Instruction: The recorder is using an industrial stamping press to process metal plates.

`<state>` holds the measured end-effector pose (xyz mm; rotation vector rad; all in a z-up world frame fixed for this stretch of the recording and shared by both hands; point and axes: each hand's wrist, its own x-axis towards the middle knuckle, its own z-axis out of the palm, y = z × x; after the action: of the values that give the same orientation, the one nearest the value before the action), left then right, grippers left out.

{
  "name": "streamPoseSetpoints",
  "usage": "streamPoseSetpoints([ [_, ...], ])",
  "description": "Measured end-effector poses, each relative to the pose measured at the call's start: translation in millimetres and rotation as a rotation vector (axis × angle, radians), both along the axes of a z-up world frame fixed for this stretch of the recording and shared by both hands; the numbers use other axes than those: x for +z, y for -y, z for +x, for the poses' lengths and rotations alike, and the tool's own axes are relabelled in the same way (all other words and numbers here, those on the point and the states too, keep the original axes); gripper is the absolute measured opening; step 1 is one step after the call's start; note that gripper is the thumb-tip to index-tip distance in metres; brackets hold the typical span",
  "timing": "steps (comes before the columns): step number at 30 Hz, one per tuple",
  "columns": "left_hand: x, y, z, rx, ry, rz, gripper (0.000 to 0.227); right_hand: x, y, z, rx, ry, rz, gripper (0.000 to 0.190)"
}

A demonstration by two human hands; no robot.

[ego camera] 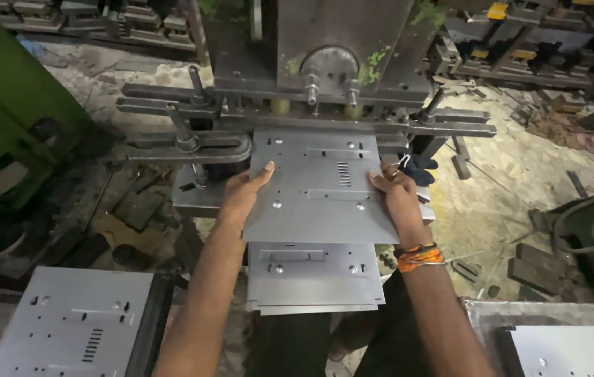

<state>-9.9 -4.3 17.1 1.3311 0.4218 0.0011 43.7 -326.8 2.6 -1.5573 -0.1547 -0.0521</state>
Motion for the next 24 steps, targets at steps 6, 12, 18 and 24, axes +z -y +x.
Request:
streamPoseSetpoints([
  [6,6,2,-5,0.000,-0.022,-0.036,0.060,35,-29,-23,-0.125,-0.022,-0.105,0.027],
  [12,-14,10,-23,-0.225,0.026,-0.591,0.086,66,-24,-42,-0.108,-0.059,-0.617,0.055],
  [18,-91,32,-86,-0.187,0.397,-0.728,0.091,83,-10,-21,0.354,-0.001,-0.812,0.066],
  [24,-34,45,-127,-0.739,0.505,-1.342,0.089,119,-90,-74,0.507,0.353,-1.085,0.109],
])
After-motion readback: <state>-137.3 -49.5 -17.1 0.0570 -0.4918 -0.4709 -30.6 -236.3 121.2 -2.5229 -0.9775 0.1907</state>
